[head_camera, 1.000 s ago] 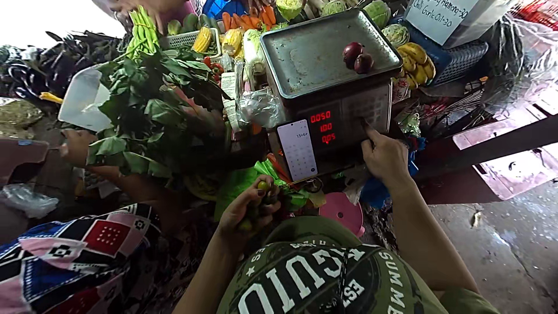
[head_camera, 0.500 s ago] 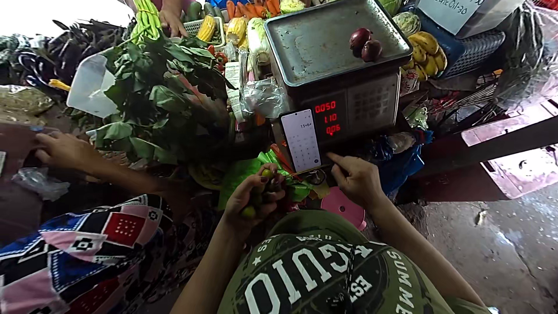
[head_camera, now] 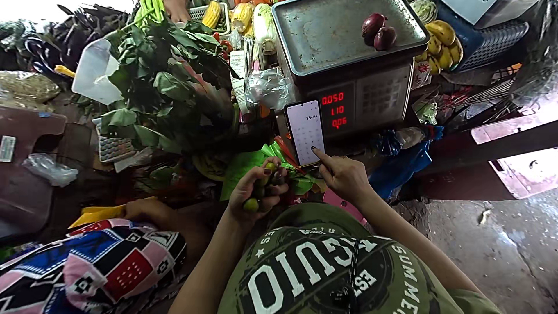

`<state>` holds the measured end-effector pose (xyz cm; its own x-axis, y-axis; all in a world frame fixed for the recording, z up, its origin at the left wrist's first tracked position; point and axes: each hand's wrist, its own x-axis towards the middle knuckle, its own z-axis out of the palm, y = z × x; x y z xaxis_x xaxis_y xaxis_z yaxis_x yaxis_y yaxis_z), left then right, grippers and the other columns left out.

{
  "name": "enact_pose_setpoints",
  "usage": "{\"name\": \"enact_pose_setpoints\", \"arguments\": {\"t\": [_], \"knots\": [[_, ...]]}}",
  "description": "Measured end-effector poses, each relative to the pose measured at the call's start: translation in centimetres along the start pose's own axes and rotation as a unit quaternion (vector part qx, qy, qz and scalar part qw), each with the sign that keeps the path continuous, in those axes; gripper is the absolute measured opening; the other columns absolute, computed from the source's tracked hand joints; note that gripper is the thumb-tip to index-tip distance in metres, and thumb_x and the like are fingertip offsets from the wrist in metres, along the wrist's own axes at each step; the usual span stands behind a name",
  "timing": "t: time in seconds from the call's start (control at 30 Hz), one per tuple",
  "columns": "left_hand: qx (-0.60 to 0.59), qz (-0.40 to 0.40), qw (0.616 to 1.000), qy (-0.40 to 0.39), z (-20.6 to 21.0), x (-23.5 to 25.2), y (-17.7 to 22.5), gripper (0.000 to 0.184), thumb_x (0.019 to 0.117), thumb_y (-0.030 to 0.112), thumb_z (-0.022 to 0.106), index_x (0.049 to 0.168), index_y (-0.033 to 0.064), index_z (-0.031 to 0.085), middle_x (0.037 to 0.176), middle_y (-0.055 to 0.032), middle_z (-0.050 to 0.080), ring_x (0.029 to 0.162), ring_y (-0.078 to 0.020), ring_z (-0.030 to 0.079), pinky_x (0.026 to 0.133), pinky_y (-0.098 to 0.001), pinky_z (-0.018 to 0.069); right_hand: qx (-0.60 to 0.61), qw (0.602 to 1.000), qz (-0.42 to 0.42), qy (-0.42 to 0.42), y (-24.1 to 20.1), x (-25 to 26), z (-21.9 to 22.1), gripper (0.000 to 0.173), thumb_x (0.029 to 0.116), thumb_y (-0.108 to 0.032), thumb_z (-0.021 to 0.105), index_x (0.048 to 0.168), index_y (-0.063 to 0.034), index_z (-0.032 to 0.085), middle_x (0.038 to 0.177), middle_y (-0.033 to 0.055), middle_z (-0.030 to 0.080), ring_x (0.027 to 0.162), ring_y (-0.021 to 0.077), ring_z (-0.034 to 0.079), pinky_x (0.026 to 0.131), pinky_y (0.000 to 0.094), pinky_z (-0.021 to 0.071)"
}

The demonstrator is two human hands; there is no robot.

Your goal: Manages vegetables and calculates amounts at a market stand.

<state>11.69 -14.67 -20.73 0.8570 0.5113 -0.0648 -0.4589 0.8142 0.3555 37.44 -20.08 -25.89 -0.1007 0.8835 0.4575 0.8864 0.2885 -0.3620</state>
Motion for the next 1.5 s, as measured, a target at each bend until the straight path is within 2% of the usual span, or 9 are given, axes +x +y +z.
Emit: {"name": "enact_pose_setpoints", "arguments": {"t": [0.23,0.4,0.5,0.63,0.77,0.93,1.1,1.37,1.5], "knots": [[-0.111,-0.002,0.994,0.003,0.8,1.0,0.7,0.027,0.0893,0.016,0.071,0.111,0.0044,0.061,0.098,-0.0109,0.065,0.059,-0.0096,0.064,0.046,-0.0156,0.0517,0.006,0.999,0.046,0.024,-0.3,-0.6,-0.6,0.039,0.1008,-0.022,0.046,0.124,-0.0136,0.076,0.07,0.0065,0.069,0.062,0.0228,0.066,0.054,0.0392,0.0509],[-0.005,0.149,0.984,0.094,6.0,4.2,0.9,0.016,0.098,0.019,0.054,0.105,0.0077,0.061,0.086,-0.0056,0.063,0.054,-0.0048,0.059,0.044,-0.0138,0.049,0.32,0.945,0.051,-0.044,-4.1,2.6,-4.5,0.054,0.1017,-0.039,0.055,0.148,-0.0112,0.052,0.081,-0.0002,0.063,0.068,0.0066,0.057,0.064,0.0288,0.0522],[0.24,0.301,0.909,0.16,10.2,8.2,0.6,0.015,0.1036,0.02,0.043,0.107,0.0235,0.057,0.086,0.0066,0.06,0.061,0.0019,0.055,0.051,-0.0112,0.0471,0.266,0.962,-0.043,0.05,-7.3,5.7,-5.5,0.069,0.1015,-0.052,0.053,0.151,-0.0055,0.04,0.094,0.0059,0.065,0.077,0.0134,0.063,0.066,0.0337,0.0564],[0.368,0.444,0.801,0.159,13.8,14.9,3.6,0.015,0.1,0.013,0.049,0.114,0.0137,0.054,0.088,0.0044,0.059,0.068,-0.0024,0.059,0.059,-0.0185,0.0535,0.156,0.966,-0.045,0.202,-6.4,11.7,-6.2,0.049,0.106,-0.029,0.046,0.145,-0.0001,0.045,0.103,0.0131,0.068,0.078,0.0198,0.069,0.061,0.0382,0.0586],[0.427,0.553,0.703,0.13,14.9,22.3,7.9,0.012,0.0971,0.003,0.056,0.109,0.003,0.053,0.079,0.0026,0.053,0.06,-0.0016,0.05,0.055,-0.0194,0.047,0.109,0.962,0.034,0.248,-3.2,17.9,-7.4,0.031,0.1088,-0.019,0.04,0.129,0.0019,0.052,0.081,0.0112,0.067,0.065,0.025,0.067,0.056,0.0448,0.0541],[0.575,0.396,0.657,0.283,13.4,28.0,12.3,0.025,0.1022,0.02,0.061,0.12,0.0031,0.058,0.091,-0.0099,0.064,0.08,-0.0184,0.062,0.076,-0.04,0.0524,0.018,0.981,0.176,0.075,-0.9,23.0,-9.6,0.035,0.107,-0.017,0.04,0.136,0.0008,0.046,0.119,0.0219,0.065,0.104,0.0362,0.069,0.085,0.0539,0.0552],[0.807,0.159,0.491,0.287,11.9,28.4,13.7,0.044,0.1012,0.03,0.059,0.138,0.0066,0.056,0.141,-0.023,0.056,0.122,-0.0402,0.062,0.097,-0.0608,0.0518,-0.118,0.959,0.239,-0.098,0.3,24.2,-10.2,0.052,0.1013,-0.006,0.048,0.151,0.0024,0.036,0.139,0.033,0.049,0.123,0.0498,0.057,0.093,0.0617,0.051],[0.89,0.137,0.368,0.233,13.4,24.2,16.8,0.047,0.1085,0.036,0.044,0.151,0.0179,0.052,0.155,-0.01,0.05,0.14,-0.0369,0.05,0.109,-0.0654,0.0404,-0.039,0.985,0.165,-0.001,1.1,21.8,-11.2,0.047,0.1006,-0.018,0.061,0.144,-0.0018,0.052,0.136,0.0327,0.052,0.117,0.0515,0.058,0.091,0.0638,0.052],[0.845,0.159,0.249,0.447,12.6,16.6,24.8,0.075,0.097,0.044,0.063,0.158,0.0069,0.039,0.156,-0.032,0.04,0.14,-0.0571,0.039,0.105,-0.0811,0.031,-0.045,0.993,0.075,0.073,2.2,16.7,-13.1,0.045,0.1027,-0.027,0.058,0.14,-0.0026,0.057,0.139,0.0267,0.055,0.128,0.0467,0.054,0.101,0.0639,0.0472]]}}
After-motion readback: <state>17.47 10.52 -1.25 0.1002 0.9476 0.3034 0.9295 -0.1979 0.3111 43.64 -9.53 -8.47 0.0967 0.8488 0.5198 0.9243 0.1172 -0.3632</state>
